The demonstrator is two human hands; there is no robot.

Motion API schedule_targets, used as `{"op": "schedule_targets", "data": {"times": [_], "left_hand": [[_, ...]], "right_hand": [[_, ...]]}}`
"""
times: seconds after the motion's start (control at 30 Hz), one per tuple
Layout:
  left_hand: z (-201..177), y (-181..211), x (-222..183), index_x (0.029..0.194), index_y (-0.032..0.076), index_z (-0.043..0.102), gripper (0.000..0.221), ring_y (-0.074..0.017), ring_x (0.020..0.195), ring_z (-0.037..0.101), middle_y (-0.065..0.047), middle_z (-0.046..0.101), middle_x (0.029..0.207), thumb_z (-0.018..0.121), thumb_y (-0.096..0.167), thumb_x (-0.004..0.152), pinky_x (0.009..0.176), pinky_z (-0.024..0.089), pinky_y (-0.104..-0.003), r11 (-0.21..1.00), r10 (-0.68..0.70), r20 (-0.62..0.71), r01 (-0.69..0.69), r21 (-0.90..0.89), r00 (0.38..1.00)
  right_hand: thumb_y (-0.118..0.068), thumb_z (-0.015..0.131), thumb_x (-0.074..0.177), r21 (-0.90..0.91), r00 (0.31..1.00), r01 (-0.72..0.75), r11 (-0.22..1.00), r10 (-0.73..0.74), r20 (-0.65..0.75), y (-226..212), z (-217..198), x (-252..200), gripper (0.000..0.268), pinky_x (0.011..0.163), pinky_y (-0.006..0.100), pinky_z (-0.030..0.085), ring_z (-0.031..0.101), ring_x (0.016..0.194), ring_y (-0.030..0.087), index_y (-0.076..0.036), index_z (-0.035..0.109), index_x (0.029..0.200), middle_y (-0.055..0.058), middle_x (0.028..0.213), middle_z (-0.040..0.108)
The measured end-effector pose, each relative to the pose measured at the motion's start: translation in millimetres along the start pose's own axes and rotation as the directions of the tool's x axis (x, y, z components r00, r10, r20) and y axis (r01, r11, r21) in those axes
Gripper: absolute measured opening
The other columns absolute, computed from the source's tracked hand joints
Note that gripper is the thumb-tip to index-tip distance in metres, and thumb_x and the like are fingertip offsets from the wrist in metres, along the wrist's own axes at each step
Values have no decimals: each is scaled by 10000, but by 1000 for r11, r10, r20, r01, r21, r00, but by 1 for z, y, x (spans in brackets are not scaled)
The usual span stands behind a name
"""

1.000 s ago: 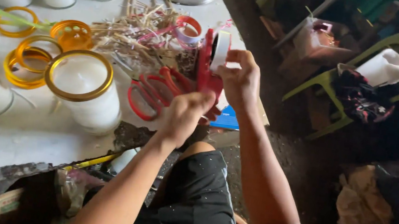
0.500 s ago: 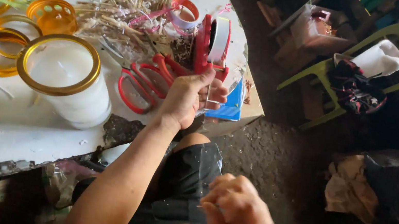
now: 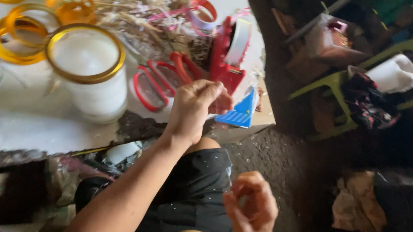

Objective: Assembling candle jars by fitting decorative gold rings onto the rims and trimming wicks.

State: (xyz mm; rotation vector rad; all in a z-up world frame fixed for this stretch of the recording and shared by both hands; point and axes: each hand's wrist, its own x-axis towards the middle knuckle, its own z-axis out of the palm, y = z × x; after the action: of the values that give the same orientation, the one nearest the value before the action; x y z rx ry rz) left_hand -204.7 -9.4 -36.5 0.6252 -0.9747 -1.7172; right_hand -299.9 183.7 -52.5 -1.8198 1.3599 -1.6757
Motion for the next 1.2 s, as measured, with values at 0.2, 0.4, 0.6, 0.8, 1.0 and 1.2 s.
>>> {"op": "schedule_targets", "data": {"times": [0.2,0.4,0.6,0.8,1.0,1.2], "left_hand": [[-26,72,-85,987,-10,674,193,-233,883,777,-165,773,949,548,131,1025,843,654,-334,799,575,-123,-522,298,809],[-74,91,-101,1048,42,622,95,-216,946,682,-168,717,1052,631,131,1018,895,571,-331,640,765,-399,-667,382,505],[-108,93,-74,1126,103,684,115,-175,1043,641,-67,678,1173,588,147,1080,952,536,-328,576,814,-387,-688,441,433],[-111,104,-44,979,39,700,89,-156,966,673,-78,690,981,706,128,979,883,549,-329,728,673,-497,-610,312,548],[-154,105,-4,1063,53,652,204,-149,771,703,-79,709,897,805,34,929,741,571,-309,568,820,-294,-630,530,492],[-108,99,-71,1543,13,393,714,-405,1347,514,-261,505,1493,625,284,924,1084,422,-565,404,856,-43,-617,676,514]], "right_hand": [[12,778,796,-47,995,69,997,-65,72,21,-17,23,400,498,227,360,483,532,96,62,525,1101,218,1014,673],[-22,837,859,-313,874,476,822,-404,270,-12,14,103,272,541,241,465,490,514,87,9,661,1064,49,818,728],[160,774,750,-154,809,571,806,-522,270,-16,49,146,271,487,324,497,495,404,195,7,741,970,54,662,690],[150,771,738,-146,841,515,845,-464,279,-8,49,149,303,484,342,488,515,412,177,12,745,1006,74,688,714],[131,766,760,-112,839,512,852,-468,278,-1,53,147,274,510,304,501,503,414,158,2,752,1001,63,664,700],[51,789,763,-81,880,409,909,-370,299,-21,56,134,194,451,312,485,503,387,161,-39,764,932,57,534,607]]}}
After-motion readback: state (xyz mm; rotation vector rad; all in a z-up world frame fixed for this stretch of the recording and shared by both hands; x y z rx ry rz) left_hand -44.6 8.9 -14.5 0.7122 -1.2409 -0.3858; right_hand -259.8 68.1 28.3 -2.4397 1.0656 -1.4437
